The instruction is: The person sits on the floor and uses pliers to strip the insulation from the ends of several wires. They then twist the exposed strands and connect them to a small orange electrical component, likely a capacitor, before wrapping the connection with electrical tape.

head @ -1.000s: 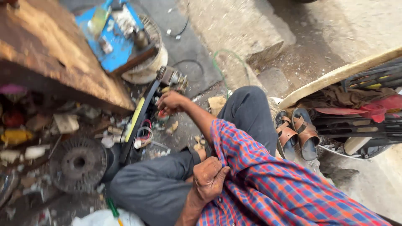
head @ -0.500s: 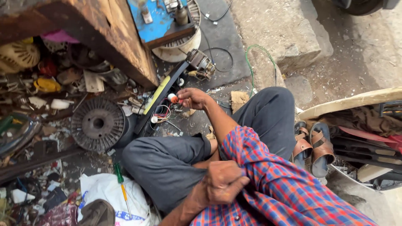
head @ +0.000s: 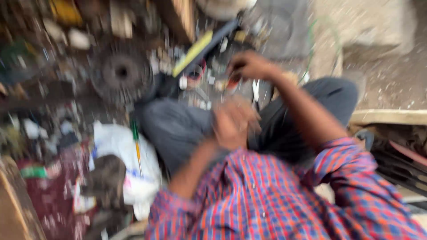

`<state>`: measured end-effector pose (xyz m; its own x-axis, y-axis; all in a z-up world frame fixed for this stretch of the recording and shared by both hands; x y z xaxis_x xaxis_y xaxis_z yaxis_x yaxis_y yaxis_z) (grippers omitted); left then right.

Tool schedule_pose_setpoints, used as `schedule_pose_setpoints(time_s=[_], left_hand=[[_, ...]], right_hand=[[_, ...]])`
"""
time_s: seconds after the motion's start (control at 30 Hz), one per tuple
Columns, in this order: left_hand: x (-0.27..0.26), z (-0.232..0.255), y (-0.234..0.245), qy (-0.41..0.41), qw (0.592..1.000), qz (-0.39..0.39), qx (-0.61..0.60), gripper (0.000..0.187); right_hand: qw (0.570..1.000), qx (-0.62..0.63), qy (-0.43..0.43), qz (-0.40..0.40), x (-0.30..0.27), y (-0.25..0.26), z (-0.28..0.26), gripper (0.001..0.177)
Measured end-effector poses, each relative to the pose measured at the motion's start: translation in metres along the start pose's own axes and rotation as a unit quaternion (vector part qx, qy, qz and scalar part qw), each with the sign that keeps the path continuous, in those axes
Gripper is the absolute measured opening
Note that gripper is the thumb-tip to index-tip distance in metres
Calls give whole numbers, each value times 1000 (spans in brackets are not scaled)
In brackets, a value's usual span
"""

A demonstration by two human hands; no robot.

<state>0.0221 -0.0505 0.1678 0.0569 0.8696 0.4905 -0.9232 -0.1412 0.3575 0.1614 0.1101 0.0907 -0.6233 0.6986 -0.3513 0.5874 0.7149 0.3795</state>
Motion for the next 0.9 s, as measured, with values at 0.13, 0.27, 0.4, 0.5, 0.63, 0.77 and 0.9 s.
schedule_pose_setpoints(time_s=[0.13, 0.27, 0.4, 0.5, 0.63, 0.77, 0.9], left_hand=[[13, -110, 3, 13, 999, -1, 37, 57], [14, -136, -27, 104, 972, -105, -182, 54], [8, -137, -29, 195, 922, -92, -322, 48], [13, -135, -20, 206, 896, -87, -383, 44], [25, -123, -8, 93, 945, -54, -310, 42], [27, -127, -14, 129, 895, -51, -424, 45], [16, -143, -19, 175, 870, -4, -460, 43]], right_hand=[[963, 260, 58, -39, -41, 17, 4, 9], [888, 450, 89, -32, -41, 13, 6, 9], [939, 334, 58, 64, -33, 12, 22, 7], [954, 284, 81, 51, -31, 18, 17, 10], [974, 201, 82, 71, -36, 1, 8, 16], [977, 171, 74, 108, -32, -5, 11, 16], [966, 196, 132, 107, -34, 1, 11, 20]])
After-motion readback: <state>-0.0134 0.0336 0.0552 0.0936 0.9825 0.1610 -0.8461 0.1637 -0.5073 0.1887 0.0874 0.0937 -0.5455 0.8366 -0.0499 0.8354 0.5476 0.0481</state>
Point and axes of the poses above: each hand's wrist, its own x-axis towards the middle knuckle, its own y-axis out of the back of the hand, z = x × y, the point moved 4 cm from there along x, towards the middle knuckle, and after that the axes turned 3 degrees about z, right-handed, at the moved point
